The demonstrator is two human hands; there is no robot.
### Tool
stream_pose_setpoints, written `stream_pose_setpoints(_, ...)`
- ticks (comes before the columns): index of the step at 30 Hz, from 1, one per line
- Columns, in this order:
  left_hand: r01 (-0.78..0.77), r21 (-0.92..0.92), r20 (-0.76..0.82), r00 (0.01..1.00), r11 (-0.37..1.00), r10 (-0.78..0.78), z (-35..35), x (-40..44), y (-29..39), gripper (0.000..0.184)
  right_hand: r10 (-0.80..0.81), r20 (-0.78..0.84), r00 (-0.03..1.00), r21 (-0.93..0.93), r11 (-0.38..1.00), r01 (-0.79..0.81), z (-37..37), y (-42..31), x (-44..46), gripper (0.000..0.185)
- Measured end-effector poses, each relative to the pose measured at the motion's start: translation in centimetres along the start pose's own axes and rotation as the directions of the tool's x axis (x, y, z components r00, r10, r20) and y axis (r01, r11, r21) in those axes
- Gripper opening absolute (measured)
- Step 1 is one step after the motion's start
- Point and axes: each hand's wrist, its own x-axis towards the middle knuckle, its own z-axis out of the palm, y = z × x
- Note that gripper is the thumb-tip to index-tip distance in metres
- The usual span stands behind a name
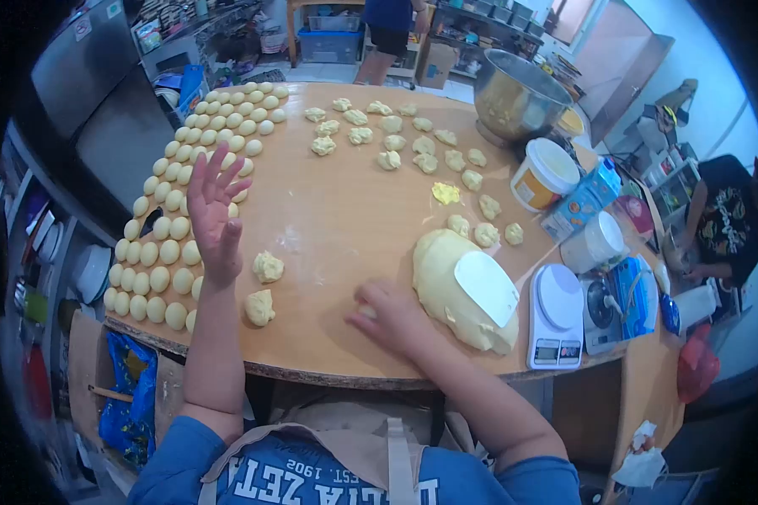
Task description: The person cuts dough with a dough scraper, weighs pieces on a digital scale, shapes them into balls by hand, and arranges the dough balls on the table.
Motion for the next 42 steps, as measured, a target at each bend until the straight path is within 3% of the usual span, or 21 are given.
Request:
stream_pose_setpoints(2,0.0,0.004,0.035,0.999,1.0,0.0,0.2,-0.2,-0.1,0.093,-0.025,-0.025,0.999,0.022,0.999,0.025,0.8,-0.2,2.4,0.033)
stream_pose_setpoints(5,-0.005,0.075,0.071,0.997,0.997,0.0,0.0,-0.3,-0.5,0.093,-0.024,0.102,0.995,0.093,0.996,0.014,1.4,-2.2,1.7,0.032)
stream_pose_setpoints(6,-0.004,0.062,0.059,0.998,0.998,0.001,-0.2,-0.1,-0.5,0.093,-0.114,0.066,0.991,0.075,0.991,0.109,1.5,-1.8,0.6,0.032)
stream_pose_setpoints(12,-0.009,0.0,0.031,0.999,1.0,0.009,0.1,-0.2,-0.2,0.091,-0.058,-0.033,0.998,-0.013,0.998,0.057,0.3,0.7,0.8,0.032)
stream_pose_setpoints(16,-0.021,0.067,0.084,0.996,0.998,0.015,0.2,-0.4,-0.6,0.091,-0.074,0.098,0.992,0.053,0.996,0.07,1.7,-1.8,1.9,0.034)
stream_pose_setpoints(19,-0.017,0.053,0.052,0.999,0.998,0.014,0.0,-0.1,-0.6,0.09,-0.096,0.11,0.989,0.119,0.989,0.083,0.1,-1.7,-1.1,0.037)
stream_pose_setpoints(21,-0.018,0.041,0.033,0.999,0.999,0.017,-0.1,-0.1,-0.4,0.091,-0.044,0.077,0.996,0.04,0.998,0.041,-1.0,-0.3,-1.4,0.038)
stream_pose_setpoints(25,-0.031,0.059,0.107,0.994,0.998,0.024,0.7,-0.6,-0.2,0.088,-0.066,-0.036,0.997,0.006,0.998,0.067,0.2,0.3,1.0,0.038)
stream_pose_setpoints(29,-0.031,0.107,0.131,0.991,0.994,0.016,0.6,-0.7,-0.8,0.085,-0.074,0.14,0.987,0.132,0.99,0.056,1.1,-1.5,-0.4,0.04)
stream_pose_setpoints(36,-0.052,0.103,0.164,0.986,0.993,0.035,1.6,-1.0,-0.7,0.087,-0.005,0.001,1.0,0.058,0.998,0.005,-0.7,0.4,-0.4,0.045)
stream_pose_setpoints(40,-0.171,0.201,0.275,0.955,0.965,0.112,3.1,-0.8,1.4,0.077,-0.048,0.067,0.997,0.075,0.996,0.043,0.3,-2.0,-0.8,0.05)
stream_pose_setpoints(42,-0.163,0.179,0.274,0.955,0.97,0.11,2.9,-1.1,3.3,0.076,0.022,0.047,0.999,0.02,1.0,-0.023,-0.3,-3.4,-3.3,0.05)
